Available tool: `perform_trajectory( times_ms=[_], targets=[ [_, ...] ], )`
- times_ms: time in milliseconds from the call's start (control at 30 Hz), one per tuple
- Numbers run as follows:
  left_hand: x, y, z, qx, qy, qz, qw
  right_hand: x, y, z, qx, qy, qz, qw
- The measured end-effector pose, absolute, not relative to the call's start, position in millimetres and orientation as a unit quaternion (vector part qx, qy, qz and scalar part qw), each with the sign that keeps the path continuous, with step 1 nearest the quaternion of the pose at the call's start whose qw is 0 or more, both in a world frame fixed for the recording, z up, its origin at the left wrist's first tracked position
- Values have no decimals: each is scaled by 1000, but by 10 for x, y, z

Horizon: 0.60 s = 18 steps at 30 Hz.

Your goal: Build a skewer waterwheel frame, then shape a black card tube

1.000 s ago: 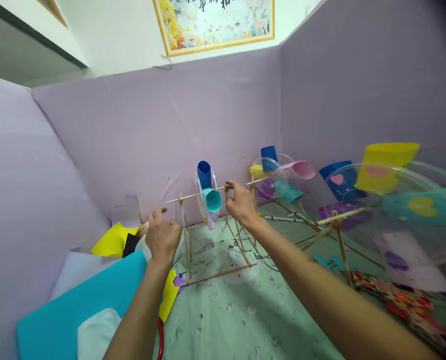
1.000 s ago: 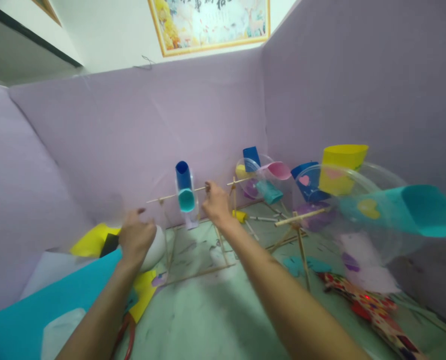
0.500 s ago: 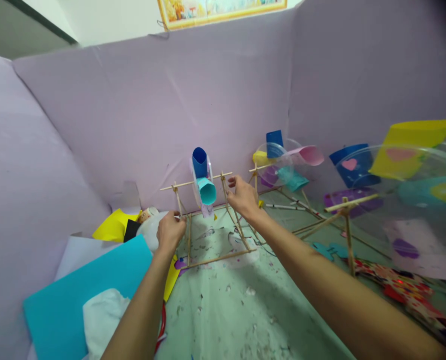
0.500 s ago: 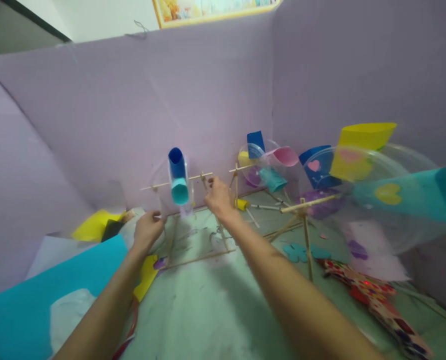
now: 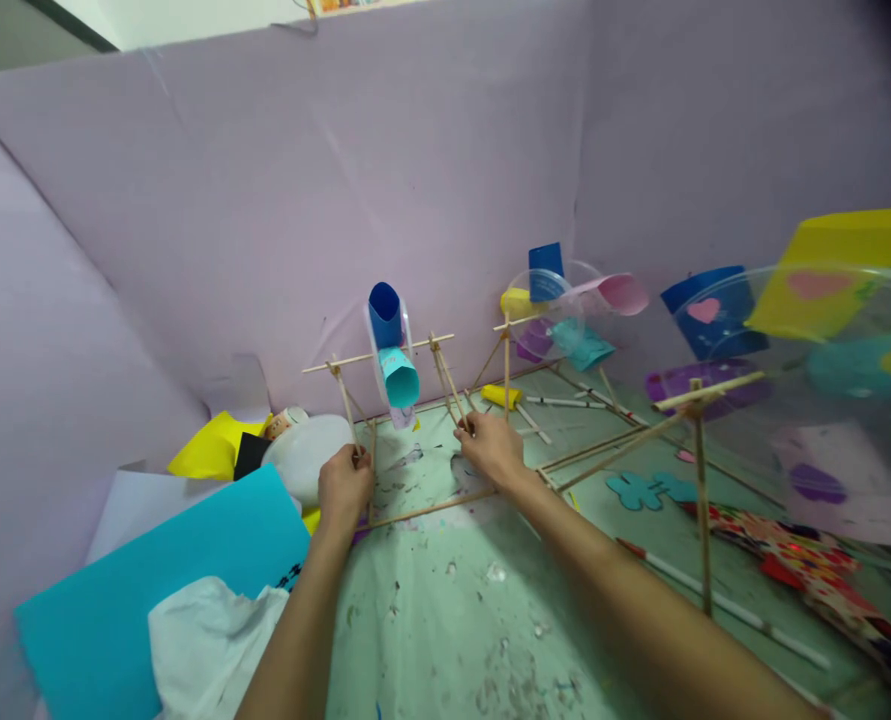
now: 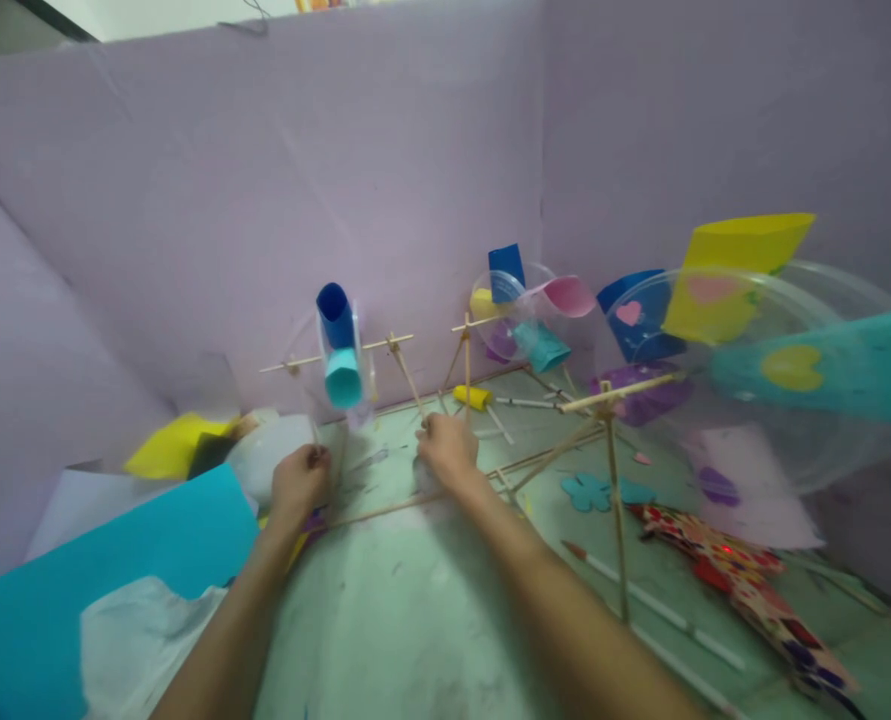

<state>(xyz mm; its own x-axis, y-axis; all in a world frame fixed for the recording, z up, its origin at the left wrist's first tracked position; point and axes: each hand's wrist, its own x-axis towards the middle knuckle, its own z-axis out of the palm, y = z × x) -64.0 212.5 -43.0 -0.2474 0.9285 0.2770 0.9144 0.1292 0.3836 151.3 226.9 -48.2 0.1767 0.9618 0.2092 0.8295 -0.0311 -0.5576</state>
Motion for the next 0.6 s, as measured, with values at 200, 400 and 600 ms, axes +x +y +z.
perform_trajectory(
  times_ms=[200,400,600],
  targets=[
    [-622,2024,-582,616,748,246,16,1539,2189,-696,-702,-646,90,286],
    [-630,2023,-662,606,751,262,5,1537,2164,-836,-696,-644,78,308],
    [-615,2033,-726,615,737,280,-10,1533,2198,-942,-695,-631,64,338]
  ],
)
